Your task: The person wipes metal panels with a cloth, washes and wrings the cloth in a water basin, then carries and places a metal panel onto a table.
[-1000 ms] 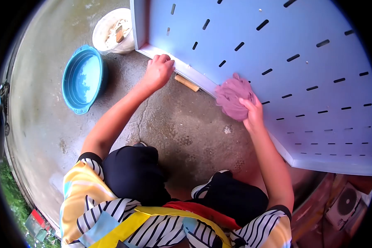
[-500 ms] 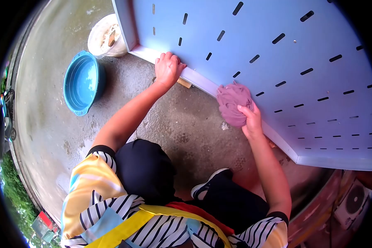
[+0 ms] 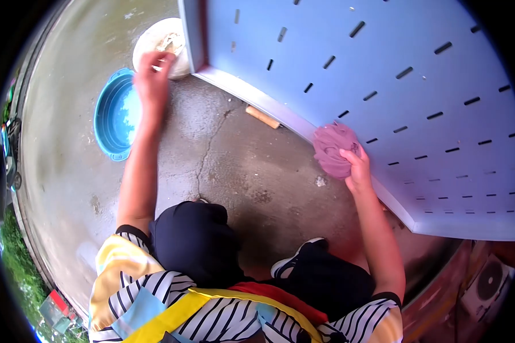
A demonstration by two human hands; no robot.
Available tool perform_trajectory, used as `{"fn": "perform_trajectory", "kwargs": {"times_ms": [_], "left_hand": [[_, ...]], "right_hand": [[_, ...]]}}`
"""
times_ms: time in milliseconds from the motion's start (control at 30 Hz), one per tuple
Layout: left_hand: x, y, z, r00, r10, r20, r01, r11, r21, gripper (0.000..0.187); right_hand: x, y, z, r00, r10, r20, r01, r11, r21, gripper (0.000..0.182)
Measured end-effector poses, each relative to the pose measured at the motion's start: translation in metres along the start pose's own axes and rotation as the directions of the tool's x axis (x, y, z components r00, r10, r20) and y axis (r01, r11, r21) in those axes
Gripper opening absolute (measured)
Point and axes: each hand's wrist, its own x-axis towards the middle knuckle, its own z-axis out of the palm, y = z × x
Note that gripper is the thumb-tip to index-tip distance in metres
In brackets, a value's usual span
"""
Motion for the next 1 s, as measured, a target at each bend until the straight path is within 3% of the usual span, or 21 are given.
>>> {"fn": "perform_trajectory", "kwargs": {"times_ms": [67, 133, 200, 267, 300, 400, 433, 500, 533, 567, 600, 633, 667, 700, 733, 767, 800, 833, 900, 967, 1000], "left_hand": [[0.047, -0.030, -0.035, 0.991, 0.067, -0.112, -0.050, 0.988, 0.144, 0.014], [0.081, -0.058, -0.045, 0.987, 0.158, -0.034, -0.144, 0.956, 0.255, 0.020], [0.105, -0.108, -0.036, 0.980, -0.003, 0.200, -0.086, 0.895, 0.438, 0.021], [0.108, -0.097, -0.035, 0.964, -0.165, 0.210, -0.010, 0.763, 0.646, 0.019], [0.108, -0.099, -0.034, 0.961, -0.158, 0.226, -0.032, 0.749, 0.661, 0.019], [0.107, -0.114, -0.025, 0.955, 0.126, 0.270, -0.278, 0.703, 0.654, 0.034], [0.099, -0.093, -0.023, 0.961, 0.187, 0.204, -0.275, 0.734, 0.621, 0.045], [0.075, -0.037, -0.022, 0.961, 0.229, 0.158, -0.266, 0.922, 0.281, 0.045], [0.056, -0.018, -0.020, 0.965, 0.178, 0.191, -0.196, 0.977, 0.085, 0.042], [0.038, -0.016, -0.007, 0.938, 0.031, 0.344, -0.015, 0.999, -0.049, 0.033], [0.009, 0.028, -0.010, 0.847, 0.005, 0.532, 0.207, 0.918, -0.338, 0.030], [-0.024, 0.023, 0.011, 0.802, 0.022, 0.597, 0.282, 0.867, -0.411, 0.031], [-0.060, 0.030, 0.026, 0.650, -0.075, 0.756, 0.530, 0.758, -0.380, 0.043], [-0.090, 0.056, 0.026, 0.461, -0.162, 0.872, 0.675, 0.702, -0.226, 0.054], [-0.131, 0.049, 0.039, 0.132, -0.006, 0.991, 0.976, 0.178, -0.128, 0.065], [-0.155, 0.062, 0.034, -0.001, 0.121, 0.993, 0.996, -0.094, 0.012, 0.065], [-0.174, 0.074, 0.028, -0.102, 0.276, 0.956, 0.922, -0.333, 0.195, 0.064], [-0.183, 0.080, 0.027, -0.041, 0.292, 0.956, 0.945, -0.301, 0.132, 0.060], [-0.190, 0.085, 0.023, 0.088, 0.330, 0.940, 0.972, -0.234, -0.009, 0.052], [-0.197, 0.070, 0.029, -0.151, 0.257, 0.955, 0.912, -0.338, 0.235, 0.047], [-0.201, 0.064, 0.034, -0.269, 0.225, 0.937, 0.853, -0.396, 0.340, 0.044]], "right_hand": [[0.005, 0.000, 0.002, 1.000, 0.004, 0.004, -0.004, 1.000, -0.017, 0.056], [0.004, -0.002, 0.005, 1.000, 0.009, 0.002, -0.009, 0.999, -0.036, 0.055], [0.002, -0.003, 0.008, 0.999, 0.027, 0.019, -0.027, 0.999, -0.021, 0.055], [0.003, -0.005, 0.005, 0.999, 0.030, 0.021, -0.030, 0.999, -0.014, 0.055], [0.006, -0.003, 0.003, 0.999, 0.029, 0.022, -0.029, 1.000, -0.011, 0.055], [0.006, -0.001, 0.005, 1.000, 0.028, 0.008, -0.028, 0.999, -0.027, 0.054], [0.005, -0.002, 0.006, 1.000, 0.025, 0.006, -0.024, 0.999, -0.035, 0.054], [-0.001, -0.006, 0.007, 0.988, 0.142, 0.062, -0.147, 0.986, 0.084, 0.052], [-0.003, -0.007, 0.008, 0.975, 0.199, 0.098, -0.211, 0.968, 0.138, 0.052], [-0.007, -0.007, 0.009, 0.944, 0.265, 0.198, -0.305, 0.930, 0.208, 0.052], [-0.012, -0.006, 0.012, 0.896, 0.323, 0.305, -0.405, 0.877, 0.260, 0.052], [-0.015, -0.007, 0.016, 0.834, 0.365, 0.414, -0.503, 0.812, 0.296, 0.053], [-0.020, -0.009, 0.030, 0.807, 0.334, 0.487, -0.501, 0.824, 0.265, 0.052], [-0.029, -0.013, 0.053, 0.777, 0.300, 0.553, -0.492, 0.837, 0.238, 0.052], [-0.037, -0.017, 0.072, 0.746, 0.265, 0.610, -0.478, 0.852, 0.214, 0.052], [-0.043, -0.018, 0.086, 0.735, 0.345, 0.583, -0.512, 0.847, 0.144, 0.055], [-0.049, -0.018, 0.100, 0.723, 0.422, 0.547, -0.548, 0.833, 0.081, 0.057], [-0.053, -0.016, 0.105, 0.707, 0.494, 0.505, -0.584, 0.811, 0.024, 0.061], [-0.051, 0.002, 0.100, 0.724, 0.495, 0.481, -0.581, 0.813, 0.039, 0.066], [-0.049, 0.005, 0.085, 0.724, 0.511, 0.463, -0.568, 0.823, -0.021, 0.072], [-0.049, 0.004, 0.076, 0.794, 0.512, 0.327, -0.525, 0.849, -0.056, 0.075]]}}
